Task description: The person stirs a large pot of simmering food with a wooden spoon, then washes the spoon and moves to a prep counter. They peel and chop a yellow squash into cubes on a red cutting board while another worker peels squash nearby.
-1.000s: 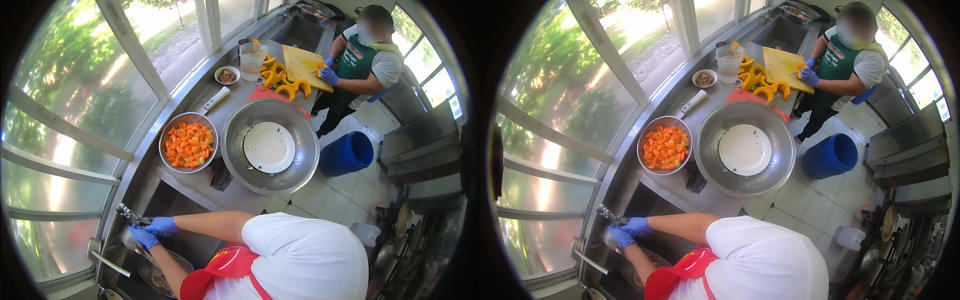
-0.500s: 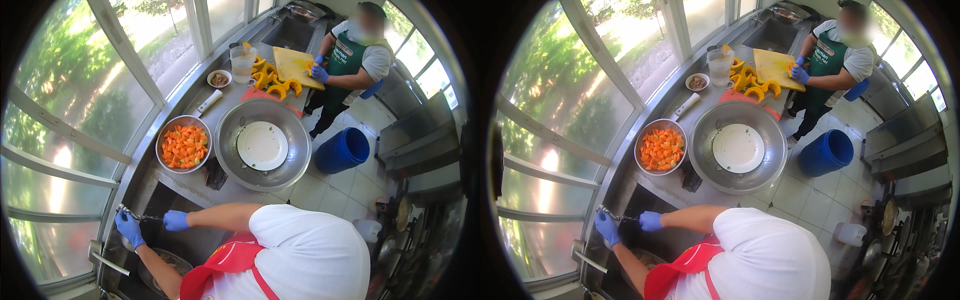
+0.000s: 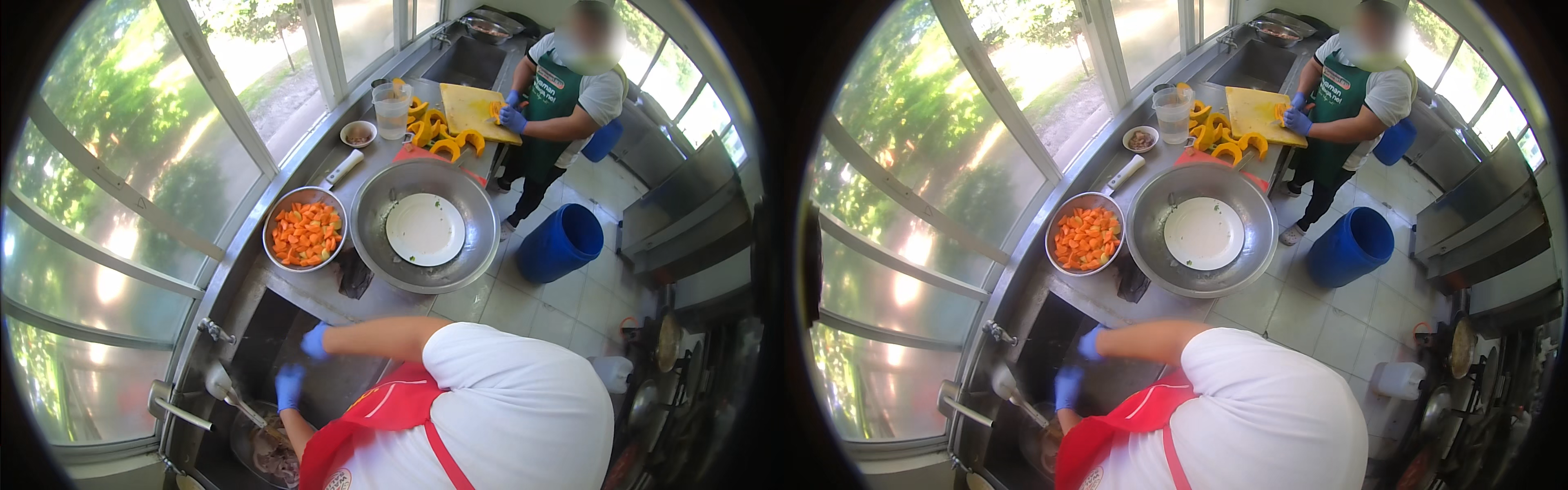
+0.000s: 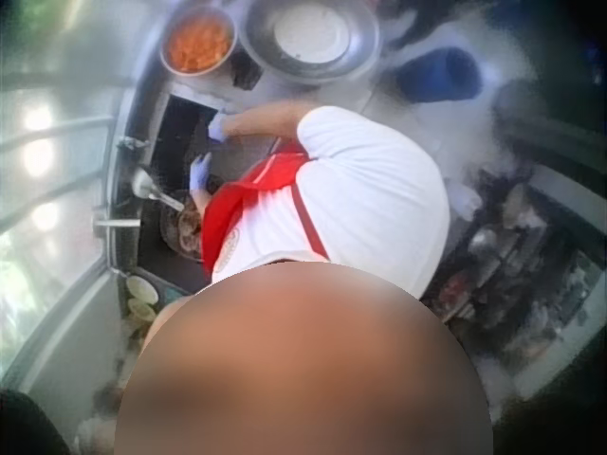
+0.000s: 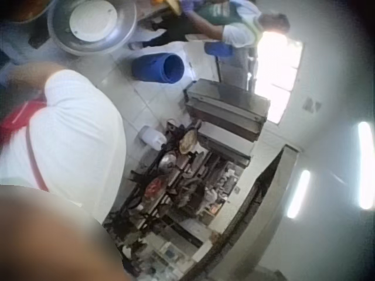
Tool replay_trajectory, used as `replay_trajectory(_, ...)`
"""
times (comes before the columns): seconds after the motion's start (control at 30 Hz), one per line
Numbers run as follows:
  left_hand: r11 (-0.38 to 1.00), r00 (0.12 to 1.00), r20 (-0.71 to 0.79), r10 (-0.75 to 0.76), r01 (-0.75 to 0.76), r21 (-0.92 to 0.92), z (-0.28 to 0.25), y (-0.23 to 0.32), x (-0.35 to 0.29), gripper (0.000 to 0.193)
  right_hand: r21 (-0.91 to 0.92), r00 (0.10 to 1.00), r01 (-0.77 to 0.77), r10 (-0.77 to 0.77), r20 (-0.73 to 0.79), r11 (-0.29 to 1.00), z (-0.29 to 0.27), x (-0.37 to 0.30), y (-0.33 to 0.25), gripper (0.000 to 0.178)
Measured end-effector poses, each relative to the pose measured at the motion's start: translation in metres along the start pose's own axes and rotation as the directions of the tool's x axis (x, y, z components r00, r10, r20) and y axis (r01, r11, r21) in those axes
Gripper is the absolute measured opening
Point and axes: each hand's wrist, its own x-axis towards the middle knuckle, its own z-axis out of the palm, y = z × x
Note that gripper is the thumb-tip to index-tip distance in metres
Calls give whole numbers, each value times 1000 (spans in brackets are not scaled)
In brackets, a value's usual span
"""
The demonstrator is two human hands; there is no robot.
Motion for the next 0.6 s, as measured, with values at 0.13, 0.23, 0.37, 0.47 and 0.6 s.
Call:
replay_trajectory(0.13,870,948,265,-177,277,-408,32,-6,-43,31,152,997,59,-51,-54,987,92,-18,30,32)
replay_trajectory(0.23,790,978,154,-142,206,-578,13,-7,-76,27,362,932,64,73,-354,930,58,-61,2,26)
replay_trajectory(0.37,554,995,75,68,24,-832,-40,49,-107,24,539,795,300,106,-598,787,-25,-78,-33,25)
replay_trajectory(0.47,22,987,33,157,30,-999,-49,44,-91,29,896,929,364,-33,-368,256,-61,-82,-38,25)
replay_trajectory(0.6,999,978,203,-48,46,16,-20,-4,-21,43,-363,929,-69,-73,-362,929,42,-51,25,32)
